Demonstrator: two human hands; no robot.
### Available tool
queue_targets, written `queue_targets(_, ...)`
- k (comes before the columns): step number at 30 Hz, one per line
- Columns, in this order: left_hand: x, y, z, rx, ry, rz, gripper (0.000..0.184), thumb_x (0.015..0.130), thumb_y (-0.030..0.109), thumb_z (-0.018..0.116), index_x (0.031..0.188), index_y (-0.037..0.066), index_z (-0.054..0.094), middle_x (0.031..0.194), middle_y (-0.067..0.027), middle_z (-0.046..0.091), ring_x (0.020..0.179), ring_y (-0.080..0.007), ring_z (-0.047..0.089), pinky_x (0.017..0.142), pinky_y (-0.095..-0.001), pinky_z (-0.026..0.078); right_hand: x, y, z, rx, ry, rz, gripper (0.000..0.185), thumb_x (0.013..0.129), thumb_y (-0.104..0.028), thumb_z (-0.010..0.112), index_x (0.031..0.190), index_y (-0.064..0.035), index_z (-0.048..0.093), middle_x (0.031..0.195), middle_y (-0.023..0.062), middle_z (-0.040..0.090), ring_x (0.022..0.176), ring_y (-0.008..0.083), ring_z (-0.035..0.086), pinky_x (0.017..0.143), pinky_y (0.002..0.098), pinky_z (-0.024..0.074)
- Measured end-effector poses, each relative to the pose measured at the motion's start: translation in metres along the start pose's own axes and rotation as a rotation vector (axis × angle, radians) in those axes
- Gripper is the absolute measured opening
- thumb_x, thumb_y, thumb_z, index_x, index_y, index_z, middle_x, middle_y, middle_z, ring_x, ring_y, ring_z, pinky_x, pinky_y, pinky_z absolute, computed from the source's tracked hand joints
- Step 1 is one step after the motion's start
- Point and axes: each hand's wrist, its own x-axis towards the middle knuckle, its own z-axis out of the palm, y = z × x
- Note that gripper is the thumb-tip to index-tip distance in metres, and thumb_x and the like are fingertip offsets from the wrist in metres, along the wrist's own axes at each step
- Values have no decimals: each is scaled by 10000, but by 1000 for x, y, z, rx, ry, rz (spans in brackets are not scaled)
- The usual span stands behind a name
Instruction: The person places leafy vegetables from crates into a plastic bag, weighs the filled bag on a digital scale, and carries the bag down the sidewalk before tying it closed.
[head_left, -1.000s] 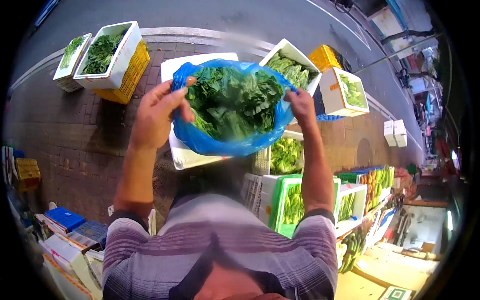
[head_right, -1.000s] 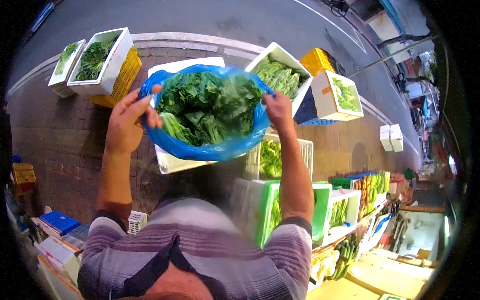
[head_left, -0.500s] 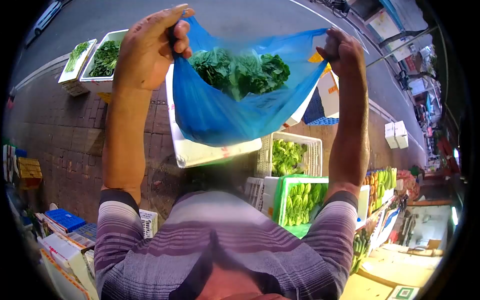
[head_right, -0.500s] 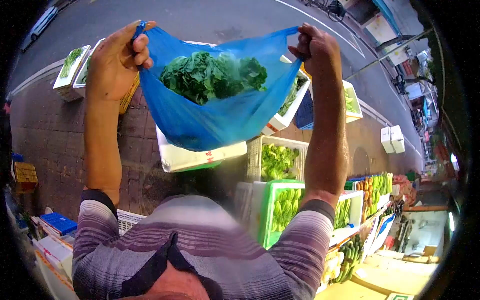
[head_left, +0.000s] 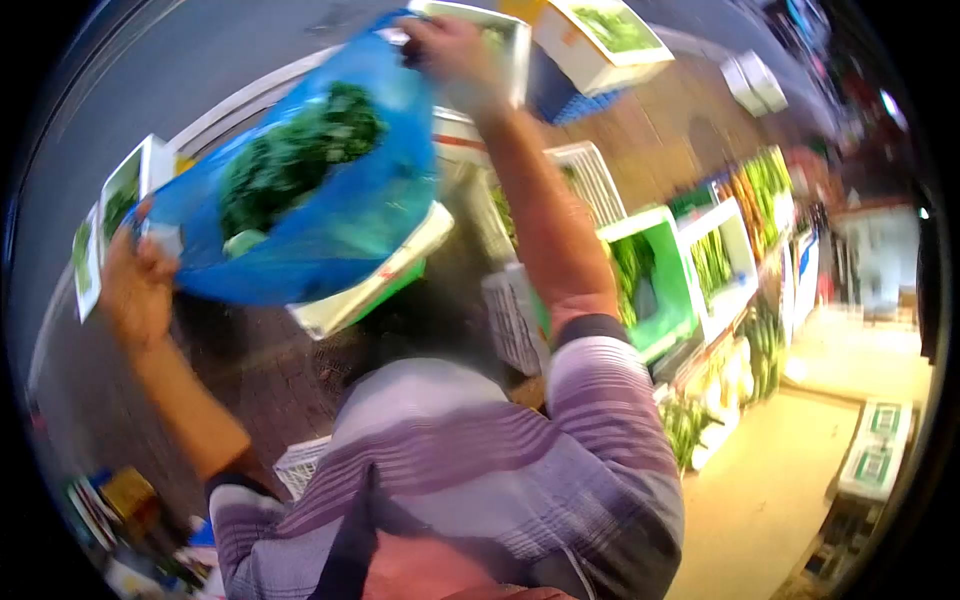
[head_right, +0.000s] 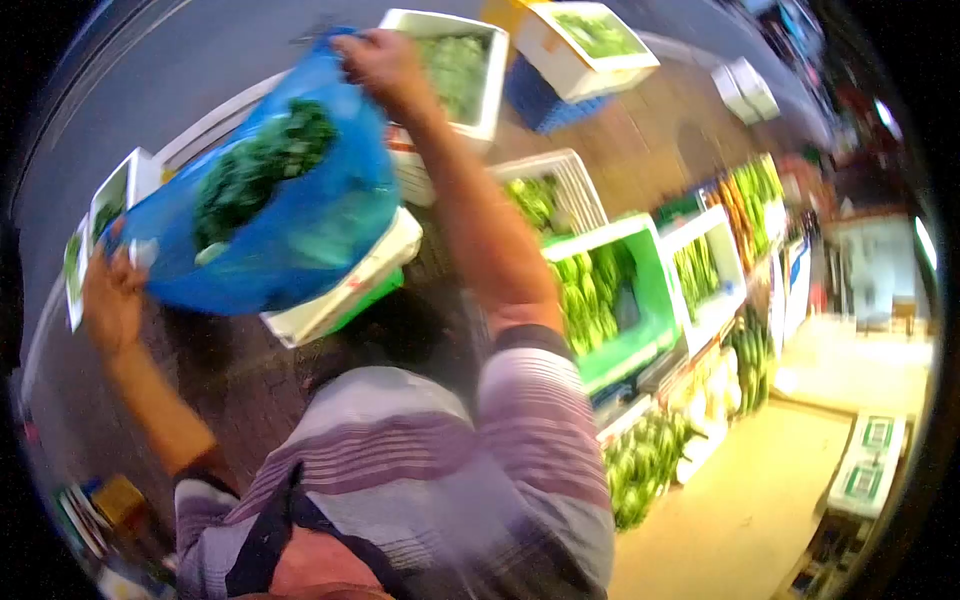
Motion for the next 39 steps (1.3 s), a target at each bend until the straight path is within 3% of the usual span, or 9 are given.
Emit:
queue_targets(2, -2, 0, -11, 45, -59, -21, 604, 1005, 286, 510, 1447, -88, 339, 818, 3, 481, 677, -90, 442, 792, -283, 465, -14, 57, -3, 208, 178, -285, 381, 882, -247, 710, 1074, 75, 637, 905, 142, 698, 812, 181, 651, 755, 310, 526)
queue_targets(6, 10, 5, -32, 131, -171, -70, 478, 1049, 211, 414, 1454, -38, 376, 994, -67, 609, 961, -168, 587, 968, -326, 438, -121, 94, -82, 214, 297, 25, 355, 891, -224, 674, 1073, 79, 632, 963, 139, 684, 887, 168, 623, 797, 307, 504)
queue_targets(9, -8, 2, 50, 391, 317, -68, 477, 1039, 248, 467, 1410, -51, 437, 880, -53, 616, 864, -159, 596, 899, -303, 449, -217, 199, -150, 234, 463, 331, 310, 902, -203, 663, 1091, 42, 659, 918, 93, 683, 835, 140, 618, 768, 294, 504)
queue_targets(12, -23, -7, 44, 1033, 192, 249, 468, 1019, 253, 526, 1373, -50, 484, 833, -72, 617, 855, -172, 610, 898, -311, 454, -341, 283, -207, -38, 690, 563, 265, 913, -172, 608, 1054, 46, 659, 894, 89, 664, 785, 155, 616, 728, 296, 492)
queue_targets(17, 14, 26, -42, 787, 588, 8, 427, 979, 289, 603, 1249, -41, 584, 843, -98, 641, 847, -209, 643, 833, -331, 491, -511, 383, -264, -345, 904, 807, 204, 902, -174, 610, 954, 8, 683, 768, 81, 670, 717, 190, 625, 681, 327, 498)
queue_targets(20, 24, 33, -74, 856, 695, 26, 407, 965, 312, 622, 1176, -35, 629, 864, -108, 661, 838, -222, 654, 805, -332, 506, -537, 413, -297, -591, 820, 887, 213, 877, -191, 621, 950, -1, 685, 884, 204, 676, 847, 356, 646, 784, 428, 497)
queue_targets(25, 23, 38, -55, 1174, 795, 73, 393, 970, 318, 592, 1133, -34, 656, 990, -146, 700, 848, -233, 665, 787, -311, 528, -515, 468, -351, -846, 647, 826, 204, 854, -201, 644, 931, -14, 664, 935, 192, 656, 903, 392, 604, 840, 474, 480)
queue_targets(27, 22, 59, -102, 1532, 563, 139, 395, 981, 306, 565, 1187, -22, 642, 1028, -141, 686, 864, -237, 665, 774, -326, 540, -490, 479, -368, -974, 559, 819, 216, 843, -205, 656, 963, -26, 659, 989, 177, 651, 936, 385, 596, 878, 505, 463)
queue_targets(39, 14, 17, -2, 1028, 995, -32, 481, 973, 320, 594, 1344, 17, 543, 1020, -114, 647, 910, -247, 630, 864, -398, 504, -446, 521, -420, -1309, 179, 797, 478, 810, -276, 703, 1233, -85, 591, 1240, 126, 600, 1123, 345, 556, 1074, 609, 311)
